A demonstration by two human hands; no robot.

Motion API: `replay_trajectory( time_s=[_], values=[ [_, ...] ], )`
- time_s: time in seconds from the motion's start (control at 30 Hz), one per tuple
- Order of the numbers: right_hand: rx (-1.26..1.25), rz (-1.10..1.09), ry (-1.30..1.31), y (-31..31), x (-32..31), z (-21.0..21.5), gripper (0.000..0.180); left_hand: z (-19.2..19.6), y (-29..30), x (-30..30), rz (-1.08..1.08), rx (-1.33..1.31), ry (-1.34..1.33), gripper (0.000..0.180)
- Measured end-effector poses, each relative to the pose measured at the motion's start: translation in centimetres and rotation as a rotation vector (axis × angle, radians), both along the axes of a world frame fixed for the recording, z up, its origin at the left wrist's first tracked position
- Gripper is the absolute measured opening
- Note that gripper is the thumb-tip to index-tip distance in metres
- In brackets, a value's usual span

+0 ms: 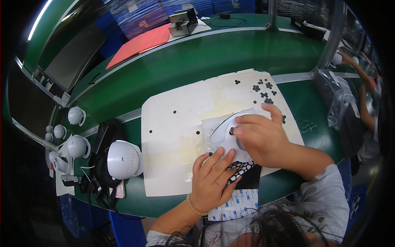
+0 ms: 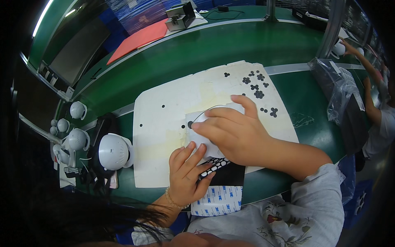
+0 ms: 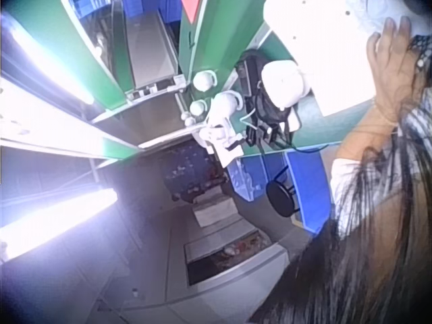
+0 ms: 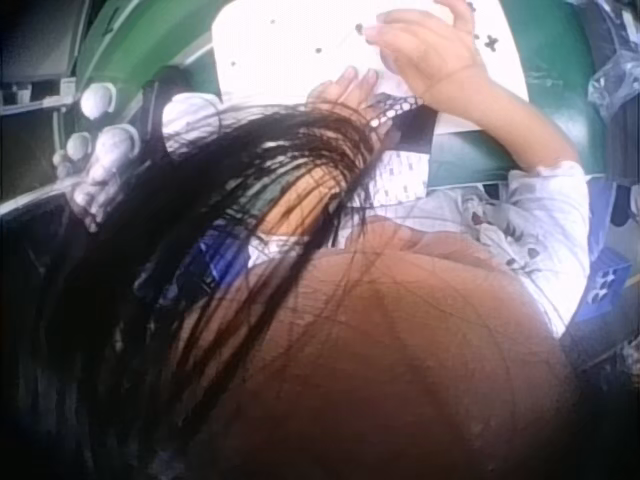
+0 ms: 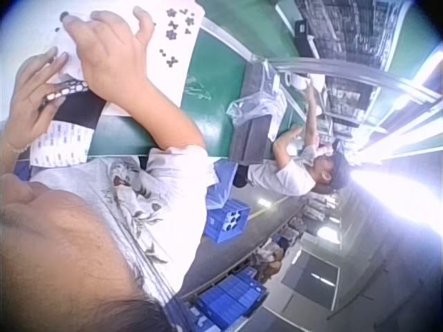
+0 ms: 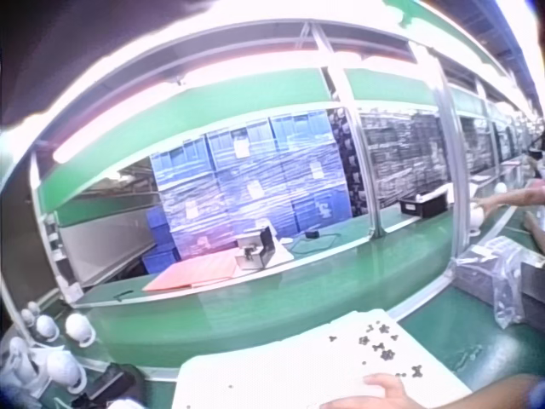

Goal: The person assembles white dome-shaped electronic devices by hand. They pick up a white dome casing, place it on a work mat, and insert small black circular components into the holes on the underside of the casing. The person repeats this process for multiple units, placing the finished casings into a blue bin.

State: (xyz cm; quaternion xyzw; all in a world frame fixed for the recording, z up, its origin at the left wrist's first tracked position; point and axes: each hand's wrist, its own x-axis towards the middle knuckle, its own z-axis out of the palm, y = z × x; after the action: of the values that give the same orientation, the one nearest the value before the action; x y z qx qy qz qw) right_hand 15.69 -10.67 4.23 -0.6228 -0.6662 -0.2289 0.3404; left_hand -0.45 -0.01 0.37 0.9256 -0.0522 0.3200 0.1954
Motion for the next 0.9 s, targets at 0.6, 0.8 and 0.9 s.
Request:
replay_trajectory(
  time_s=[0.6,0.8,0.9],
  values=[
    [-0.276,0.116,0.386,-3.3,-0.1,-0.6,0.006,-0.8,0.3,0.3,0.001,-0.026,-0.047,0.017],
    [-0.217,0.057,0.236,-3.1,-0.5,-0.8,0.007,-0.8,0.3,0.4,0.001,-0.02,-0.048,0.016],
    [-0.192,-0.033,0.068,-3.5,-0.9,-0.7,0.009,-0.8,0.3,0.4,0.003,-0.018,-0.05,0.015]
  ],
)
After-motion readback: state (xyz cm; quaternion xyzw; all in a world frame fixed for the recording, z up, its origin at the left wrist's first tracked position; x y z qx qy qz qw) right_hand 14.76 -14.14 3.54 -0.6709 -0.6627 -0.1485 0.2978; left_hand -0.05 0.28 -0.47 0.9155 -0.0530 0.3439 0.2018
